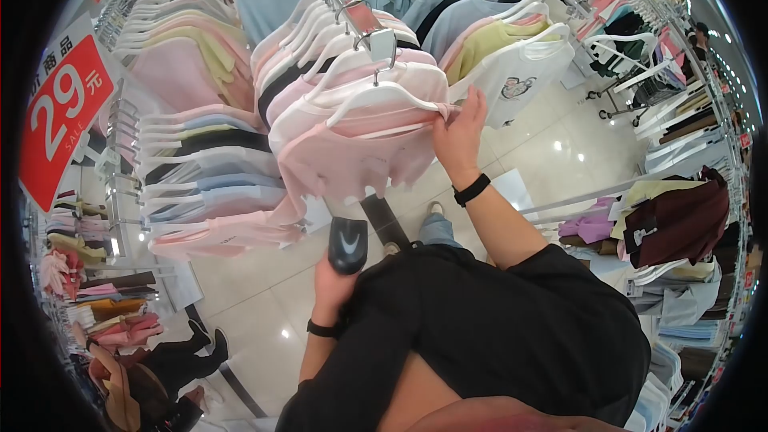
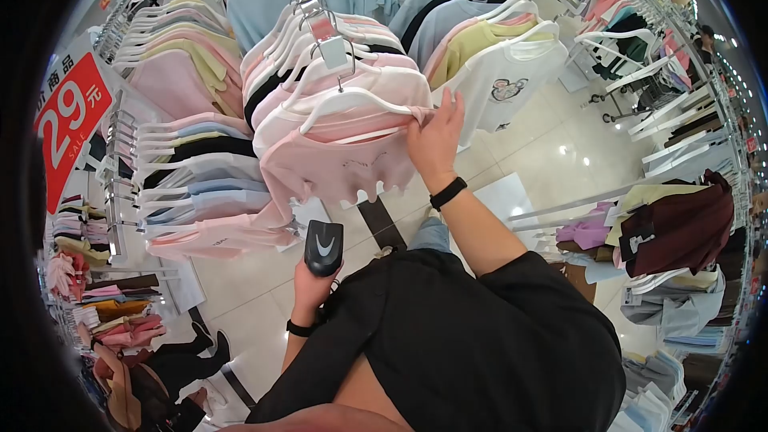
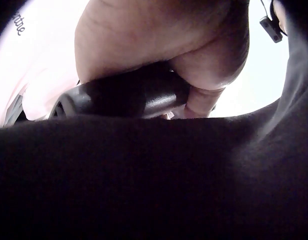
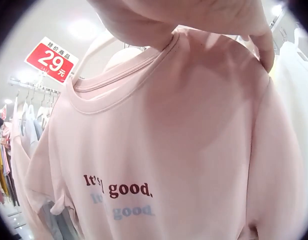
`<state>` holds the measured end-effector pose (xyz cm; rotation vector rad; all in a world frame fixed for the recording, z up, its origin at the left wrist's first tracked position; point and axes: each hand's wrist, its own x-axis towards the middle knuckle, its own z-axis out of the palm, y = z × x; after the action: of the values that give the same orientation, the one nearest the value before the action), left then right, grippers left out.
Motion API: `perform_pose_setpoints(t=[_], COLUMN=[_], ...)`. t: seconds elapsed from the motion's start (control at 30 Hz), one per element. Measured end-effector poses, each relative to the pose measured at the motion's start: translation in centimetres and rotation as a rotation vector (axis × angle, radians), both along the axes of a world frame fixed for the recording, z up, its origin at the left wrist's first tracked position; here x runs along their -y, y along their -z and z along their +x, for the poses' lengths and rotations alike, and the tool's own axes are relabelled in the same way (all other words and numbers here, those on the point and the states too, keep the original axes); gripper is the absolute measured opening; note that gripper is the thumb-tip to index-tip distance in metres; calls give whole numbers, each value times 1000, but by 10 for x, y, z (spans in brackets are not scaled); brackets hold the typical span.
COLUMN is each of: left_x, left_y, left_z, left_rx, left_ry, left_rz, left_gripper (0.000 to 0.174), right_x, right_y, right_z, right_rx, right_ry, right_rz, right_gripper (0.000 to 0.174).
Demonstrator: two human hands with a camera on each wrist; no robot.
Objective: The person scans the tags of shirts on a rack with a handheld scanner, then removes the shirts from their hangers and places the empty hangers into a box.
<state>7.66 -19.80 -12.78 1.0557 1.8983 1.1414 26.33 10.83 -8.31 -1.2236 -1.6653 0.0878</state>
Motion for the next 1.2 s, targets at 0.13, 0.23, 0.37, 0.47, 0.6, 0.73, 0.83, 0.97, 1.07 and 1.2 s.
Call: perform_pose_setpoints(t=[0.13, 0.23, 0.37, 0.47, 0.6, 0.73, 0.83, 0.97, 1.07, 1.2], left_x=[-5, -9, -11, -13, -13, -11, -10, -10, -10, -10], left_y=[-2, -7, -13, -16, -22, -21, -19, -23, -25, -25], left_z=[0, 0, -2, -1, 0, 0, 0, 2, 2, 3], left_rx=[13, 27, 46, 43, 61, 90, 79, 58, 50, 55], left_ry=[32, 49, 76, 86, 79, 88, 99, 106, 112, 102], left_rz=[-3, 49, -13, 6, 11, 19, 27, 24, 9, 1], left_gripper=[40, 40, 45, 45, 48, 48, 48, 48, 48, 48], right_x=[12, 19, 21, 27, 21, 25, 18, 27, 24, 28], right_y=[8, 16, 25, 15, 35, 35, 44, 26, 44, 53], right_z=[4, 8, 15, 20, 32, 38, 46, 39, 42, 43], right_rx=[-47, -117, -234, -327, -237, -55, -196, -438, -429, -546], right_ry=[-27, -80, -123, -167, -162, -123, -189, -273, -274, -268], right_rz=[-125, -135, -190, -326, -290, -271, -441, -653, -532, -548], right_gripper=[67, 61, 53, 44, 36, 38, 39, 41, 35, 26])
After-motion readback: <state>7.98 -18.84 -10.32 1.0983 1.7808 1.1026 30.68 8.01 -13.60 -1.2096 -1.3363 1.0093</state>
